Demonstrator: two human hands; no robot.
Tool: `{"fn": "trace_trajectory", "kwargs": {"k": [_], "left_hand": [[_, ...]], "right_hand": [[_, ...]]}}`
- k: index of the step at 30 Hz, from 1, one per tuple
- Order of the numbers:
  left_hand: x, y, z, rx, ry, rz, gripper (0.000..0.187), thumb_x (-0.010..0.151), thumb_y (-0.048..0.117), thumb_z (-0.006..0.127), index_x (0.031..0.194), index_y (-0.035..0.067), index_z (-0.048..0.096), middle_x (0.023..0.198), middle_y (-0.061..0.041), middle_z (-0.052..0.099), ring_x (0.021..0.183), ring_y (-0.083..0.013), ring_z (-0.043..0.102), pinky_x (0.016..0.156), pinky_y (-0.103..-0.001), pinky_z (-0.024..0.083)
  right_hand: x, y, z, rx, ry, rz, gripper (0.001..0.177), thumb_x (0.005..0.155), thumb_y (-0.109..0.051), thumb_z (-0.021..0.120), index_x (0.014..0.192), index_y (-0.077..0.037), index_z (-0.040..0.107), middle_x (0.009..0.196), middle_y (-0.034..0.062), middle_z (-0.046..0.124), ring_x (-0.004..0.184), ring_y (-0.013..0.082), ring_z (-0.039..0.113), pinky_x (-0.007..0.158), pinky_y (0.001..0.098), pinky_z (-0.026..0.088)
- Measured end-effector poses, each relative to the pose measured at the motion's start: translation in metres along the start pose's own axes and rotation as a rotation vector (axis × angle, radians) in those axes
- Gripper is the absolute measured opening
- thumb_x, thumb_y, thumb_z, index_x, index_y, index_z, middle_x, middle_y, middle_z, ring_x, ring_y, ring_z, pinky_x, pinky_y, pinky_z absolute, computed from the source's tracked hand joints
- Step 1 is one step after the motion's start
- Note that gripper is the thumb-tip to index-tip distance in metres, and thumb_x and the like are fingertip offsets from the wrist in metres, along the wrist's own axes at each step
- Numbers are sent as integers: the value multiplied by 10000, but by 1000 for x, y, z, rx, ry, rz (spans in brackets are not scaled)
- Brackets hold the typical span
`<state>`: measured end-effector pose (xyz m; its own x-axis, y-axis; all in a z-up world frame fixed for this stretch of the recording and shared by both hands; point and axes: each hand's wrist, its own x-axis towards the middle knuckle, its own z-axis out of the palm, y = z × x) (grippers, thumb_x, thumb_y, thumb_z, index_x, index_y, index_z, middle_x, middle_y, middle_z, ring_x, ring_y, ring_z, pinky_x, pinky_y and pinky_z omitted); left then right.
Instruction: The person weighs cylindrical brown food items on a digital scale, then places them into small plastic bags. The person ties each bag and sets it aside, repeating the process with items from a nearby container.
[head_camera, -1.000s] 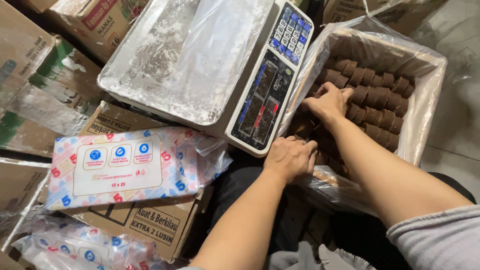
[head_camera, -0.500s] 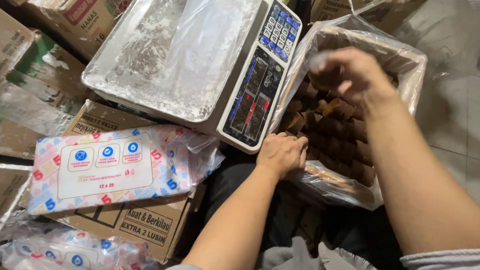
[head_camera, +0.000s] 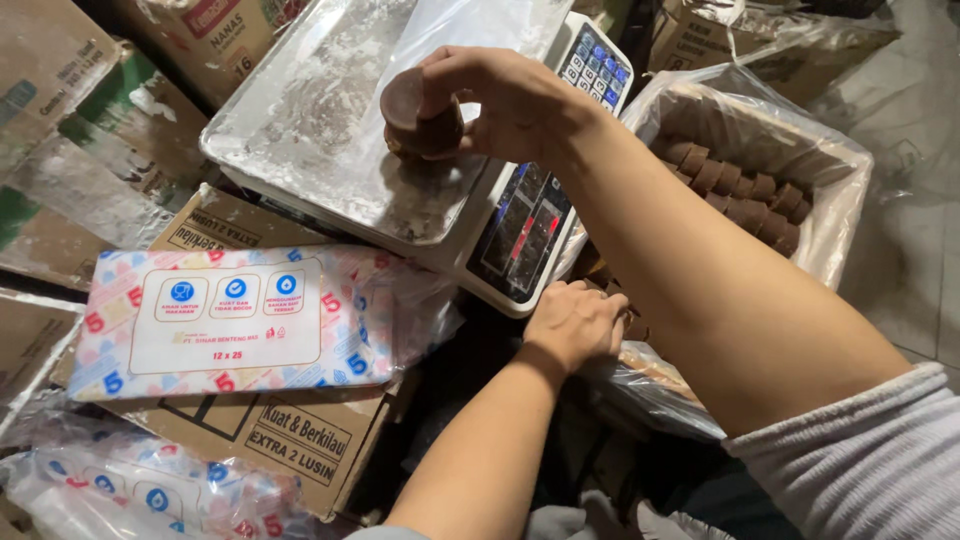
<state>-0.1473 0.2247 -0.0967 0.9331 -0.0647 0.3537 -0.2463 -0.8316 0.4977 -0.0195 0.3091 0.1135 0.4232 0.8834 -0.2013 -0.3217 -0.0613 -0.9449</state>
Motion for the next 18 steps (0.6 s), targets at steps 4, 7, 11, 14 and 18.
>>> {"fn": "trace_trajectory", "kwargs": {"k": [4, 7, 11, 14, 18], "left_hand": [[2, 1, 0, -13, 8, 10, 111, 779, 264, 662, 807, 176, 723, 778, -39, 752, 799, -276, 708, 731, -449, 532], [2, 0, -2, 15, 19, 21, 101, 781, 264, 664, 798, 178, 714, 764, -39, 743, 787, -271, 707, 716, -439, 536], [-1, 0, -2, 23, 55, 34, 102, 801, 254, 653, 836, 182, 715, 763, -21, 740, 772, -248, 704, 707, -420, 536], [-1, 0, -1, 34, 72, 42, 118, 800, 271, 658, 842, 180, 721, 763, -21, 740, 768, -250, 699, 708, -422, 533], [3, 1, -1, 52, -28, 11, 120, 799, 277, 657, 829, 187, 731, 775, -27, 750, 791, -255, 703, 720, -429, 529]], "right_hand": [[-9, -11, -7, -106, -5, -28, 418, 776, -71, 731, 1178, -13, 633, 1243, 168, 563, 1125, 299, 644, 973, 466, 639], [-18, -21, -15, -130, 113, 68, 587, 676, -28, 681, 1246, -149, 610, 1215, 125, 576, 1068, 343, 686, 908, 467, 627], [-28, -29, -27, -40, 127, -24, 407, 750, -23, 715, 1138, -77, 603, 1289, 182, 577, 1126, 369, 694, 918, 501, 606], [-24, -33, -34, 38, 118, -151, 267, 779, -34, 754, 986, 59, 614, 1239, 200, 643, 1138, 356, 723, 979, 485, 598], [2, -20, -26, -7, 96, -264, 295, 773, -15, 770, 1038, -11, 640, 1097, 163, 655, 1068, 309, 730, 953, 479, 635]]}}
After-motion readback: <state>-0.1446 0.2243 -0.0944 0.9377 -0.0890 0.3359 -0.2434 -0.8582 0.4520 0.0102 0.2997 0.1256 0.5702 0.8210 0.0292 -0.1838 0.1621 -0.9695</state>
